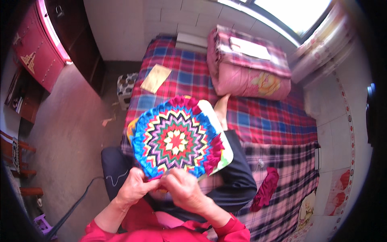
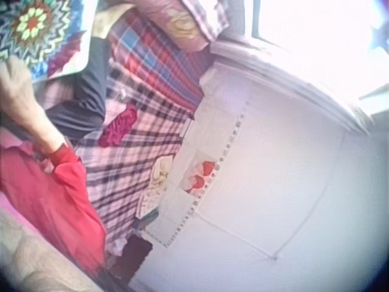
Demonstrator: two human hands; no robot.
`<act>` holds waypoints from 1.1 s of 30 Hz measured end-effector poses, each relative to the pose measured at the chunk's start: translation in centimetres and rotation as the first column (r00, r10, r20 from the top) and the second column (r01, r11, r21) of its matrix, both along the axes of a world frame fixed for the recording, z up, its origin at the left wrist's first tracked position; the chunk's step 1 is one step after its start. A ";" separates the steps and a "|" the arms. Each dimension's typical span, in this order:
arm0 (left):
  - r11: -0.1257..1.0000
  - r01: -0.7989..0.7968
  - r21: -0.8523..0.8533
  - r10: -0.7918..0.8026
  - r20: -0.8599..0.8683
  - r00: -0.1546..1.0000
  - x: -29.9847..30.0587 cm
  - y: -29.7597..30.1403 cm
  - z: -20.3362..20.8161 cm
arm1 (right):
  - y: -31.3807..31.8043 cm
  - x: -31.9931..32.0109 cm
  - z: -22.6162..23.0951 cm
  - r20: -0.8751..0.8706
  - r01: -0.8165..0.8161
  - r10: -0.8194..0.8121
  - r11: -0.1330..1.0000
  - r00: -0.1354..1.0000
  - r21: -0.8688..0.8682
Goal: The person sews the edge of a colorful circular fabric piece using a needle and thread while wearing a thimble. They then spread a piece of red cloth on a bed, pinning a section before preparing to use scissors.
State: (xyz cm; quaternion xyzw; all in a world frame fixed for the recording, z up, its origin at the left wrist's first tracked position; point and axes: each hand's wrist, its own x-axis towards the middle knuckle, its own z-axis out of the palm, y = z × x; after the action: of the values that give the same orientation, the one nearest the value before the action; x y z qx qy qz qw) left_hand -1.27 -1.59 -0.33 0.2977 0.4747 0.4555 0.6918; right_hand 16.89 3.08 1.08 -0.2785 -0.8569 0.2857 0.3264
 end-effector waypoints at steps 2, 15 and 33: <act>0.999 -0.035 0.006 0.035 0.023 0.999 -0.1 -0.2 -0.4 | -0.1 -0.7 -1.7 -0.053 0.001 0.003 0.997 0.999 0.080; 1.000 0.007 0.030 -0.010 0.107 0.994 0.5 -0.2 -0.9 | 0.0 0.8 -0.8 -0.100 -0.023 -0.003 0.966 0.995 -0.259; 0.995 0.063 0.082 -0.056 -0.082 0.995 0.5 0.0 -1.3 | -0.2 0.0 -2.5 -0.197 0.010 -0.020 0.999 0.980 -0.051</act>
State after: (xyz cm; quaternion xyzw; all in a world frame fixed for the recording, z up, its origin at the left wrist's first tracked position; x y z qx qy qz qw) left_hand -0.79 -1.64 -1.61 0.3584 0.4731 0.4420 0.6726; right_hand 16.87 2.89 -1.43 -0.2632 -0.8108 0.3306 0.4051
